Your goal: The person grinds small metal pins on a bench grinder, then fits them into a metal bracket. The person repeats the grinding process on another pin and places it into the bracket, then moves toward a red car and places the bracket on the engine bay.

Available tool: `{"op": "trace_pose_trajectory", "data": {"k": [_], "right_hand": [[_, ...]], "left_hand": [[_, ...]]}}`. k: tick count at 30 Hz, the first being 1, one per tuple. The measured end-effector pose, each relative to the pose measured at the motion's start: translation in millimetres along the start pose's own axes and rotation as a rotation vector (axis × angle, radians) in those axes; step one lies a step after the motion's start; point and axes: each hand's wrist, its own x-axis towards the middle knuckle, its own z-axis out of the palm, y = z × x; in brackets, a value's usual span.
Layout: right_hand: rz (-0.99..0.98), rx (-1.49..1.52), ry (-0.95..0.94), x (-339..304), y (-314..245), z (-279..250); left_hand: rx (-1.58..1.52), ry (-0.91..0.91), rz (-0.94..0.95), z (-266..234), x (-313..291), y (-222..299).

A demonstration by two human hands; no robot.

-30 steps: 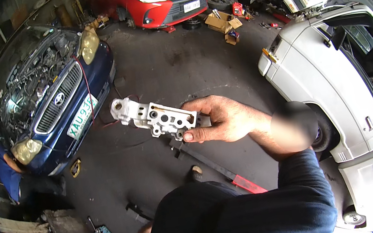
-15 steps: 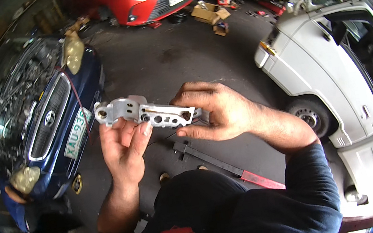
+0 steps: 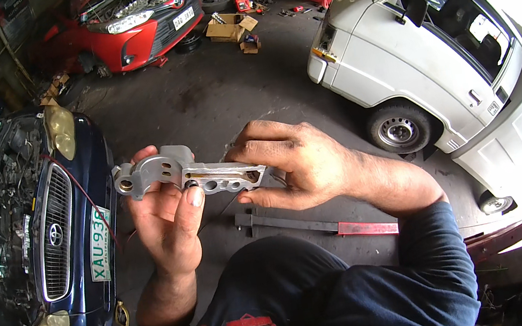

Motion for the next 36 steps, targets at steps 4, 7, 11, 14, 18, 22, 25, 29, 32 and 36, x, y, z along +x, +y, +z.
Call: {"op": "trace_pose_trajectory", "data": {"k": [4, 7, 11, 14, 18, 22, 25, 29, 32, 36], "right_hand": [[0.025, -0.056, -0.063, 8, -7, -3], [-0.024, -0.088, -0.04, 16, -11, -1], [-0.175, -0.129, 0.048, 23, -13, 0], [-0.278, -0.177, 0.072, 26, -13, 0], [-0.442, -0.204, 0.118, 32, -10, -2], [-0.567, -0.25, 0.178, 38, -4, -3], [-0.596, -0.251, 0.197, 38, -3, -2], [-0.589, -0.176, 0.227, 34, -2, 4], [-0.619, -0.099, 0.287, 34, 0, 13], [-0.659, -0.043, 0.323, 35, 5, 24]], "left_hand": [[-0.013, 0.002, 0.011, -6, 4, 4], [0.02, 0.019, 0.045, -9, 3, 9], [0.05, 0.022, 0.158, -13, -1, 13], [0.413, -0.061, 0.403, -21, 0, 18], [0.558, 0.004, 0.615, -22, -3, 23], [0.65, 0.014, 0.69, -18, -3, 29], [0.727, -0.025, 0.694, -15, -5, 37], [0.645, -0.109, 0.586, -17, -7, 42], [0.335, -0.203, 0.621, -14, 0, 30], [0.24, -0.243, 0.529, -8, -8, 32]]}}
